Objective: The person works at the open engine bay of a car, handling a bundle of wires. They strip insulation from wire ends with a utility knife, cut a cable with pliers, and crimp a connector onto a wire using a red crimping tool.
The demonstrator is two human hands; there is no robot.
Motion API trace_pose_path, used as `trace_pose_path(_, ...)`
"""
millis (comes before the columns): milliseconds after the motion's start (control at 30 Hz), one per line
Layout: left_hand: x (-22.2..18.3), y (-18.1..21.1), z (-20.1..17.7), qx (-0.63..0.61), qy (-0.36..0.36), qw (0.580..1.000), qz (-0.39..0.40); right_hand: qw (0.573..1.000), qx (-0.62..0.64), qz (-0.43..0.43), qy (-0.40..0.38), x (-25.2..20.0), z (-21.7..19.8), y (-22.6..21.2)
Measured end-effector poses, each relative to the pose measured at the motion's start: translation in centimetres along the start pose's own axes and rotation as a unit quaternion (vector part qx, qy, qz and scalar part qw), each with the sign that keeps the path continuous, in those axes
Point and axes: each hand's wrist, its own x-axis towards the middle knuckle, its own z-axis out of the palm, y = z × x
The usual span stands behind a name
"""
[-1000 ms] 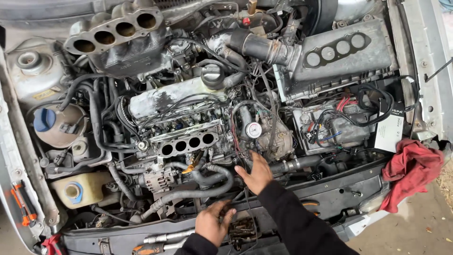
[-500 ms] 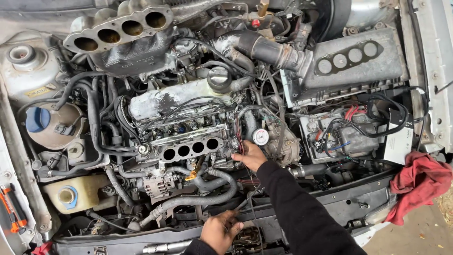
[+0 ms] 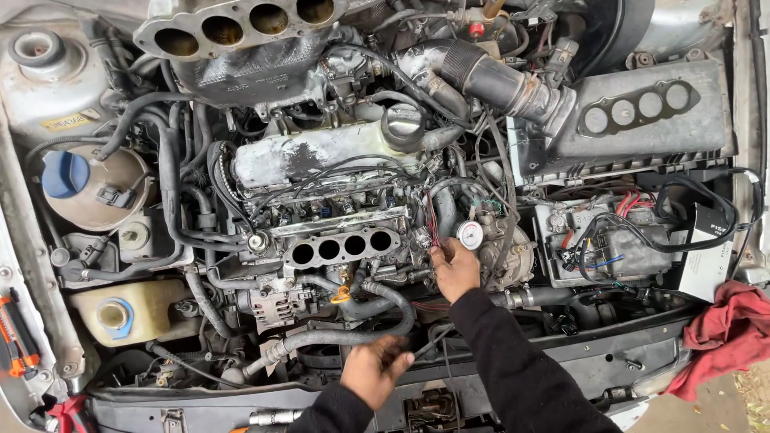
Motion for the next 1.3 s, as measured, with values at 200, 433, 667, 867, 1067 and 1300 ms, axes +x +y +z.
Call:
trace_pose_path(200,7.8,0.7,-0.6,-0.132,0.106,0.986,0.0,0.964,0.252,0.071,-0.039,1.5,0.4,3.7)
trace_pose_path(433,16.7,5.1,0.7,-0.28,0.135,0.949,-0.044,0.941,0.324,0.067,-0.073,1.2,-1.9,0.8)
trace_pose_path(667,18.3,1.1,0.4,-0.346,0.127,0.93,-0.019,0.937,0.314,0.107,-0.105,1.0,-3.0,0.3)
trace_pose_path(867,18.2,0.9,-0.8,-0.387,0.119,0.914,-0.012,0.935,0.311,0.126,-0.116,0.6,-3.6,-1.0)
trace_pose_path(1067,18.1,0.8,-1.5,-0.385,0.118,0.915,-0.021,0.938,0.295,0.126,-0.129,0.6,-3.8,-0.9)
trace_pose_path(1300,17.7,2.1,-2.0,-0.354,0.111,0.928,-0.039,0.943,0.278,0.131,-0.128,0.1,-3.9,-1.7)
